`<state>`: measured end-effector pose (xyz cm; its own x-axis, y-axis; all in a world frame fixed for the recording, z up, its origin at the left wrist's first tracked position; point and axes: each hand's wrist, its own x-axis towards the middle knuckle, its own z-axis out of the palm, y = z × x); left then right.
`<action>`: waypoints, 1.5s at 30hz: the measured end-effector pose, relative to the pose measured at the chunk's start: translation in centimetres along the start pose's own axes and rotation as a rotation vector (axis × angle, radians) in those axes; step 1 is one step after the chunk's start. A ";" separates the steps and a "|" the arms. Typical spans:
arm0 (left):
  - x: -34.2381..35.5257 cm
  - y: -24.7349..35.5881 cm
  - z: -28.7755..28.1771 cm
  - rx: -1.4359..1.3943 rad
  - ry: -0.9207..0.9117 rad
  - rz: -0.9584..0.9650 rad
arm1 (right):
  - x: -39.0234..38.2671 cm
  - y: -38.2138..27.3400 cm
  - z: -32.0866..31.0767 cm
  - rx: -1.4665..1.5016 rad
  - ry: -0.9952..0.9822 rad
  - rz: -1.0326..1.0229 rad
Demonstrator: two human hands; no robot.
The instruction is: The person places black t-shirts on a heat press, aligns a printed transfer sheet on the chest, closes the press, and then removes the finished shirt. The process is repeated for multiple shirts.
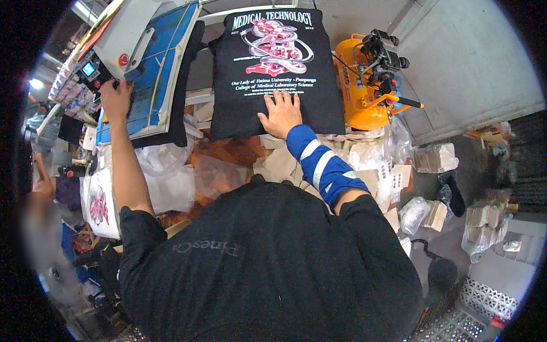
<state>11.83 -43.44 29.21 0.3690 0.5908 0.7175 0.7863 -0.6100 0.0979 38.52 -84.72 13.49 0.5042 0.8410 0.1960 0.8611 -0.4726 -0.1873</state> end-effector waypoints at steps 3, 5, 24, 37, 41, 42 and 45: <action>-0.5 1.3 0.1 0.151 -0.119 -0.167 | 0.3 -0.3 -0.9 -0.023 -0.051 0.023; -0.2 1.9 -0.5 0.270 -0.180 -0.225 | 0.5 -0.4 -1.4 -0.032 -0.104 0.031; -3.0 11.3 -4.2 0.107 -0.190 -0.129 | -1.9 3.7 -2.1 0.035 0.116 -0.158; -12.0 13.6 -8.5 -0.658 -0.094 0.568 | 13.4 -13.6 -13.0 0.351 0.866 -0.034; -19.0 -3.2 -7.2 -0.958 -0.175 0.585 | 19.1 -21.5 -12.3 0.314 0.998 0.197; -20.7 -9.0 -6.5 -0.986 -0.253 0.477 | 19.7 -22.3 -12.0 0.295 1.039 0.241; -27.9 -27.3 -6.2 -0.729 -0.728 -0.156 | 20.7 -21.6 -11.3 0.166 1.158 0.447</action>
<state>-22.97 -46.54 10.84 0.6890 0.7184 0.0955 0.4501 -0.5275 0.7205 31.15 -60.07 32.50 0.5834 -0.1493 0.7984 0.6239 -0.5469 -0.5582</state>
